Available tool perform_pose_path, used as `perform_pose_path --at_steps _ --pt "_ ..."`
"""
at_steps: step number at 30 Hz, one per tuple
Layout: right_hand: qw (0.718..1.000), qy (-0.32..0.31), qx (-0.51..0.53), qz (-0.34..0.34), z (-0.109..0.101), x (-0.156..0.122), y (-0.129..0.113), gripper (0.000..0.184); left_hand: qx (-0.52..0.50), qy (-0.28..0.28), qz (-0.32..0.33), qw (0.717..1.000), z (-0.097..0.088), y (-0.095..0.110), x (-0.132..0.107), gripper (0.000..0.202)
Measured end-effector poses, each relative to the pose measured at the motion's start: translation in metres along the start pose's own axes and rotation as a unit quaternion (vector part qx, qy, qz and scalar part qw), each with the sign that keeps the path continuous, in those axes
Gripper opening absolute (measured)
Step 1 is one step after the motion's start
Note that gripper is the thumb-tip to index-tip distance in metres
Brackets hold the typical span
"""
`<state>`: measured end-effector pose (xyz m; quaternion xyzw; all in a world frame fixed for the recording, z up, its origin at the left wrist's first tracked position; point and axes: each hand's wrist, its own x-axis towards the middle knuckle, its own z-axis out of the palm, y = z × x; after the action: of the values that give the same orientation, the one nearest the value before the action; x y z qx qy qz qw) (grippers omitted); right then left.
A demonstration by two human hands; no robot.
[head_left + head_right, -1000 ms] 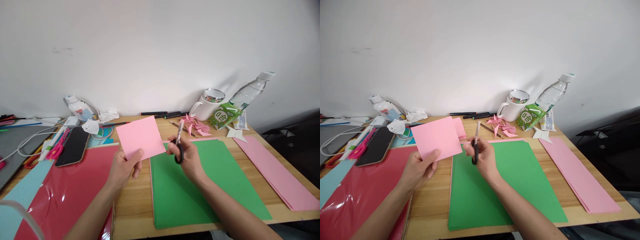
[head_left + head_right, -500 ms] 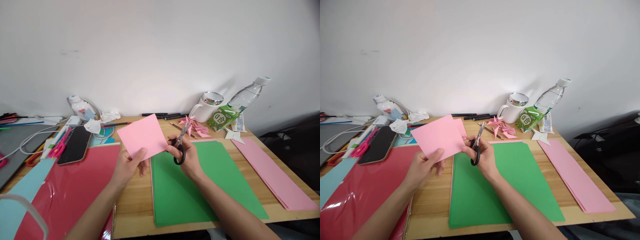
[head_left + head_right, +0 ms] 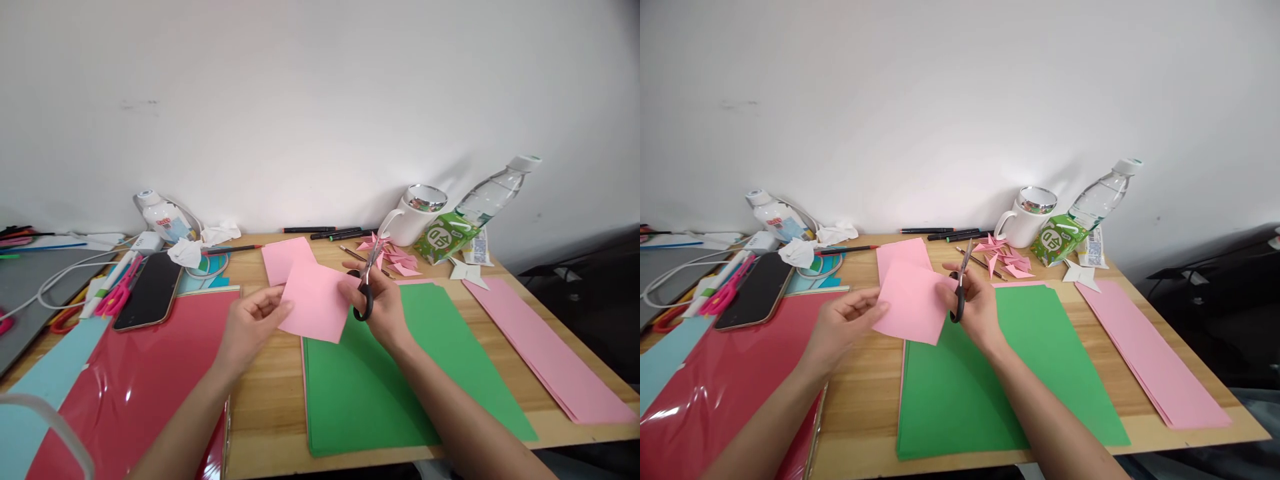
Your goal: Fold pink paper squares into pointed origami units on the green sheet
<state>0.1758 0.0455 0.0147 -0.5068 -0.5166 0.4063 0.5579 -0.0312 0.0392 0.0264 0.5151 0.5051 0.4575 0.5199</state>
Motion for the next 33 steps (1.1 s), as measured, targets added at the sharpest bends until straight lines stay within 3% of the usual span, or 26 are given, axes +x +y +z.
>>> perform_pose_path --at_steps 3,5,9,14,20,33 --pt "0.999 0.030 0.011 0.015 0.002 -0.002 -0.001 0.042 -0.003 -0.099 -0.053 0.994 0.004 -0.001 -0.004 0.031" --pt "0.999 0.022 0.024 0.020 0.004 -0.003 -0.002 0.041 0.000 -0.123 -0.076 0.989 0.005 -0.004 -0.005 0.027" --pt "0.999 -0.012 0.030 -0.010 0.005 -0.003 -0.004 0.036 0.003 -0.053 -0.067 0.996 0.004 -0.008 -0.005 0.033" --pt "0.992 -0.117 0.052 -0.011 0.005 -0.002 0.000 0.034 -0.112 0.029 -0.013 0.993 0.000 0.001 -0.005 0.027" --pt "0.972 -0.210 0.104 0.006 0.013 -0.010 0.003 0.031 -0.058 -0.021 0.002 0.998 0.000 0.000 -0.010 0.029" --pt "0.970 -0.192 0.143 0.041 0.013 -0.010 0.005 0.031 -0.008 -0.052 0.002 0.999 0.001 -0.005 -0.013 0.030"
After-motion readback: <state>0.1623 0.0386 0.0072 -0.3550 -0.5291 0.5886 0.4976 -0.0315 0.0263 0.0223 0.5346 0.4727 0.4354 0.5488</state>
